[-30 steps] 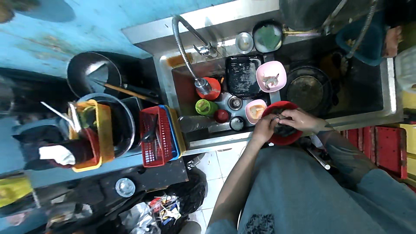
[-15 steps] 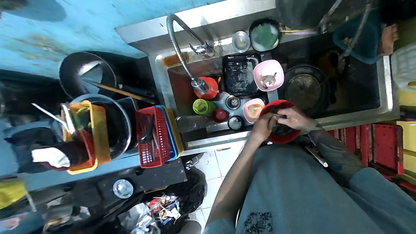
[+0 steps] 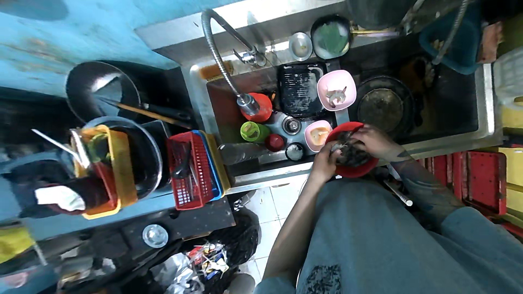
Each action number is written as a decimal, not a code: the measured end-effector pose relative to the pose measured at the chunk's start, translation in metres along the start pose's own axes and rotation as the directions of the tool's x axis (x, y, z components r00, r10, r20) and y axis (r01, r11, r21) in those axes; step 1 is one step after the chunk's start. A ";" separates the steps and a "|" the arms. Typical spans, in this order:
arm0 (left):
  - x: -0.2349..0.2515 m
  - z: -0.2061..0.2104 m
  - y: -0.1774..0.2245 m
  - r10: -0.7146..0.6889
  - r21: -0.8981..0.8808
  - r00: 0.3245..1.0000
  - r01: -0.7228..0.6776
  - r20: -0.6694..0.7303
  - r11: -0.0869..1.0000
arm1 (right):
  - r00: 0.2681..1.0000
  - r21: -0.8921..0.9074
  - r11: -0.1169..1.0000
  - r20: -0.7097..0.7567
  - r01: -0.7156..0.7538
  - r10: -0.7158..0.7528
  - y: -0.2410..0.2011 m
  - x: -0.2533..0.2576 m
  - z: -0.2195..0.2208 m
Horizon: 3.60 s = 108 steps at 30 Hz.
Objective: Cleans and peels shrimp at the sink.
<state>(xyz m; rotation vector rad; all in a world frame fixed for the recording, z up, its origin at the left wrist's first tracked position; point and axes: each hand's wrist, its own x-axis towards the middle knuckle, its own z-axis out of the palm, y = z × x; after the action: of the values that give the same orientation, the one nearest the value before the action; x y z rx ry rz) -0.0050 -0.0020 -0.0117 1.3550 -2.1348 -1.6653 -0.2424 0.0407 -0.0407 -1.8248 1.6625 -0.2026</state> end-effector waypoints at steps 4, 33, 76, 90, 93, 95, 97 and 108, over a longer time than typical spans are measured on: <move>0.002 -0.006 0.004 0.048 0.058 0.998 -0.047 -0.029 0.997 | 0.994 -0.059 0.996 -0.086 0.067 -0.072 -0.006 -0.009 0.008; 0.289 0.174 0.138 0.134 0.062 0.932 -0.164 0.337 0.985 | 0.636 0.989 -0.118 0.035 0.087 0.771 0.216 -0.016 -0.040; 0.299 0.183 0.112 0.346 -0.337 0.937 -0.339 -0.042 0.878 | 0.516 0.847 0.520 -0.495 0.108 0.699 0.207 -0.026 -0.054; 0.295 0.181 0.112 0.355 -0.415 0.935 -0.333 -0.025 0.847 | 0.478 0.849 0.508 -0.510 0.144 0.715 0.209 -0.029 -0.053; 0.293 0.181 0.111 0.369 -0.425 0.929 -0.347 -0.032 0.836 | 0.484 0.852 0.506 -0.503 0.137 0.716 0.205 -0.029 -0.054; 0.292 0.181 0.111 0.356 -0.433 0.933 -0.339 -0.043 0.835 | 0.491 0.855 0.502 -0.496 0.131 0.716 0.203 -0.029 -0.055; 0.292 0.180 0.110 0.345 -0.441 0.937 -0.329 -0.044 0.835 | 0.489 0.850 0.509 -0.503 0.133 0.712 0.202 -0.028 -0.055; 0.291 0.178 0.115 0.302 -0.457 0.952 -0.293 -0.055 0.840 | 0.488 0.831 0.553 -0.510 0.067 0.708 0.200 -0.025 -0.058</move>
<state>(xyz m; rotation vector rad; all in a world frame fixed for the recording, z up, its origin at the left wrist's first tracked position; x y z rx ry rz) -0.3446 -0.0748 -0.1057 0.8233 -1.6842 -1.8868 -0.4441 0.0476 -0.0991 -0.5824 2.0064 -1.5567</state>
